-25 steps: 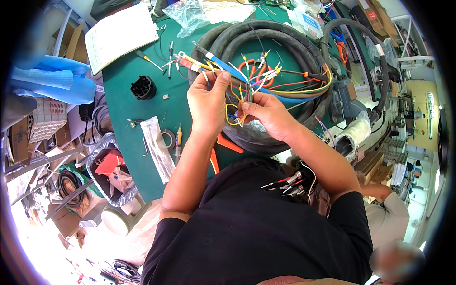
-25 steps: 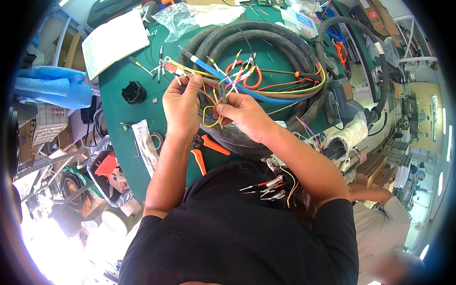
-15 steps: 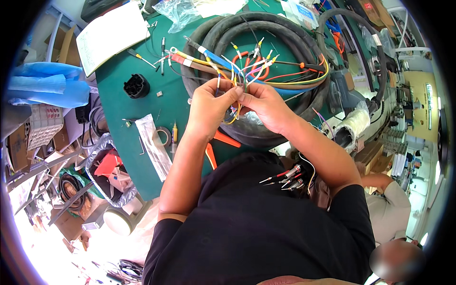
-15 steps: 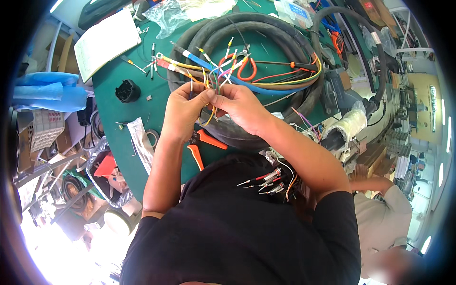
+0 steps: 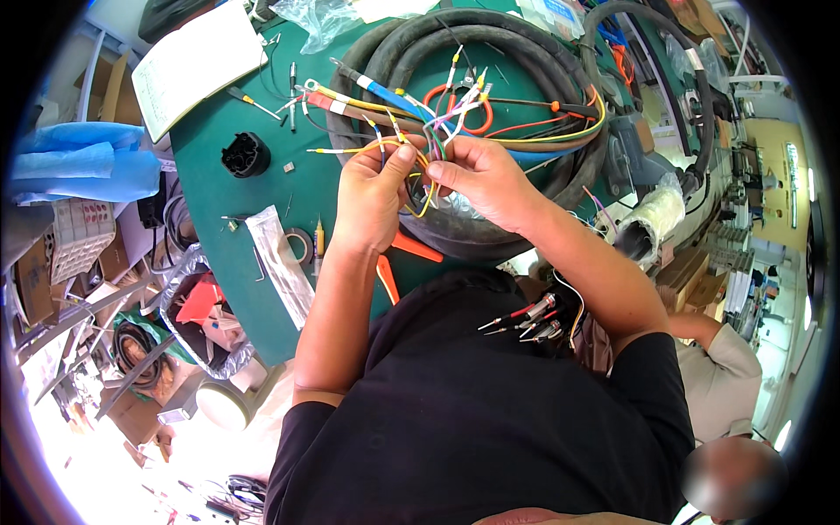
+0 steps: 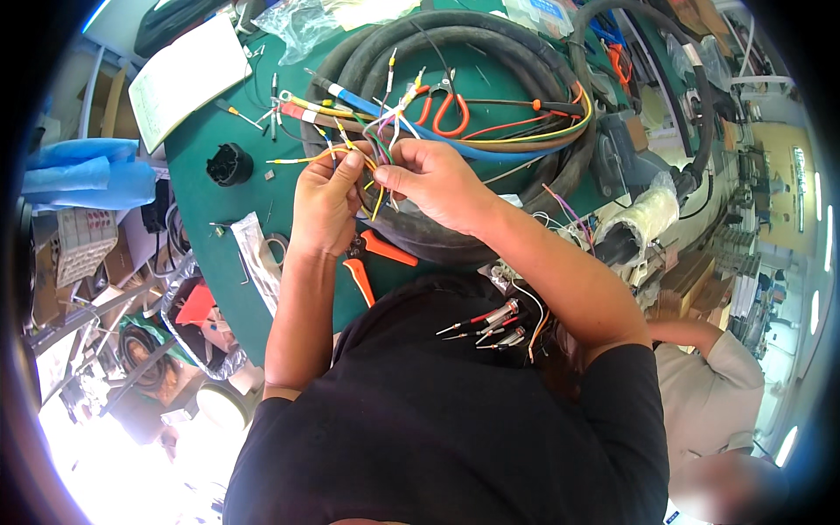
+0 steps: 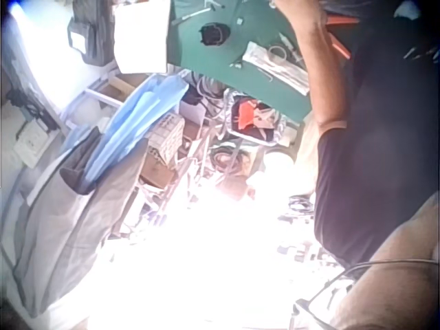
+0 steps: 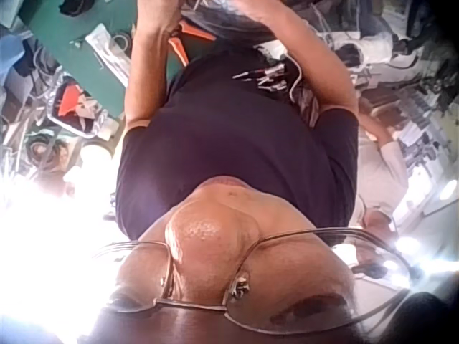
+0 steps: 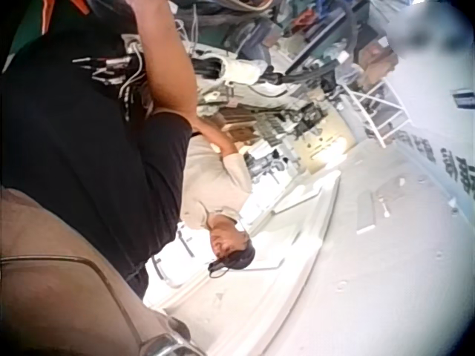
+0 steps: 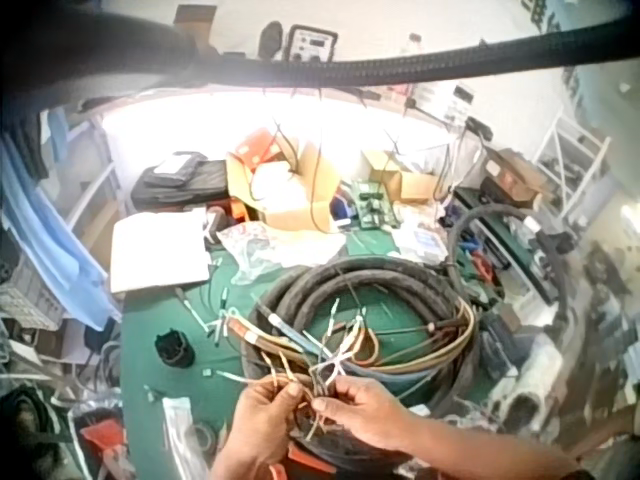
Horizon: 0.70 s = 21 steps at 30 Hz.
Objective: The person sorts and organizes various colored wires with connectors on a large cable bundle on a workbench.
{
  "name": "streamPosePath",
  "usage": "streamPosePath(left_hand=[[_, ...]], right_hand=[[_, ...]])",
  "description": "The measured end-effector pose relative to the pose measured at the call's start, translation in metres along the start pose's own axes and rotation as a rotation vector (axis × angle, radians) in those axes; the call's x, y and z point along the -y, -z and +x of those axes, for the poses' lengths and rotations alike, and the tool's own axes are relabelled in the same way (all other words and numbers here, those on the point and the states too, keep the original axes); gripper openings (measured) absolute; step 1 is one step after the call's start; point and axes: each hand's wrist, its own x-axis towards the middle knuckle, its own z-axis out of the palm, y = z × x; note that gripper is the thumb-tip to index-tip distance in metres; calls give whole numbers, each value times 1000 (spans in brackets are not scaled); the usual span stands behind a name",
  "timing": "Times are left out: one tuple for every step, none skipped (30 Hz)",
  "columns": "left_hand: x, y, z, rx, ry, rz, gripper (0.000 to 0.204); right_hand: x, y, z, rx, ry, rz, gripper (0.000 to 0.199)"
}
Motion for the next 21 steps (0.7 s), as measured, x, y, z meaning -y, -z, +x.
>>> streamPosePath(left_hand=[[0, 3, 0, 13, 2, 24, 17], [0, 3, 0, 11, 11, 19, 17], [-1, 3, 0, 9, 20, 13, 17], [-2, 1, -1, 8, 30, 8, 17], [-6, -3, -2, 9, 31, 18, 17], [-12, -8, -5, 10, 33, 28, 18], [-16, -11, -6, 10, 32, 36, 18], [-13, -9, -5, 25, 40, 60, 18], [-8, -4, -1, 39, 46, 84, 19], [-8, -4, 0, 54, 53, 109, 19], [-9, -6, 0, 50, 45, 129, 18], [-12, -10, -2, 47, 36, 149, 17], [-14, -13, -3, 43, 27, 169, 16], [-13, -13, -3, 41, 13, 182, 16], [-12, -13, -2, 40, 0, 195, 16], [-11, -12, -1, 38, -14, 208, 16], [-11, -11, -1, 35, -20, 217, 16], [-10, -10, -1, 32, -26, 226, 17], [-10, -10, -1, 29, -34, 235, 17], [-9, -10, -2, 3, -42, 212, 17], [-7, -10, -2, -23, -49, 190, 17]], right_hand=[[0, 0, 0, 2, 12, -23, 15], [0, -1, 0, -17, 19, -49, 15], [1, -2, -1, -36, 25, -74, 15], [2, -3, -2, -57, 32, -99, 15], [2, -3, -2, -64, 33, -94, 15], [3, -4, -2, -71, 34, -90, 16], [3, -5, -3, -76, 35, -86, 17], [1, -4, -2, -70, 28, -119, 17], [-2, -1, -2, -63, 22, -151, 18], [-4, 0, -1, -57, 15, -184, 19], [-5, 0, -1, -56, 14, -168, 19], [-5, 0, -1, -55, 13, -152, 20], [-5, 0, -1, -54, 12, -137, 20], [-6, 0, -1, -55, 10, -113, 20], [-7, 0, -1, -57, 9, -88, 20], [-7, 0, -1, -59, 8, -64, 20], [-6, 0, -1, -58, 9, -62, 21], [-5, 0, -1, -57, 11, -59, 21], [-3, -1, -1, -56, 13, -58, 21], [-1, -1, -1, -61, 17, -73, 21], [0, -1, -2, -67, 22, -88, 21]])
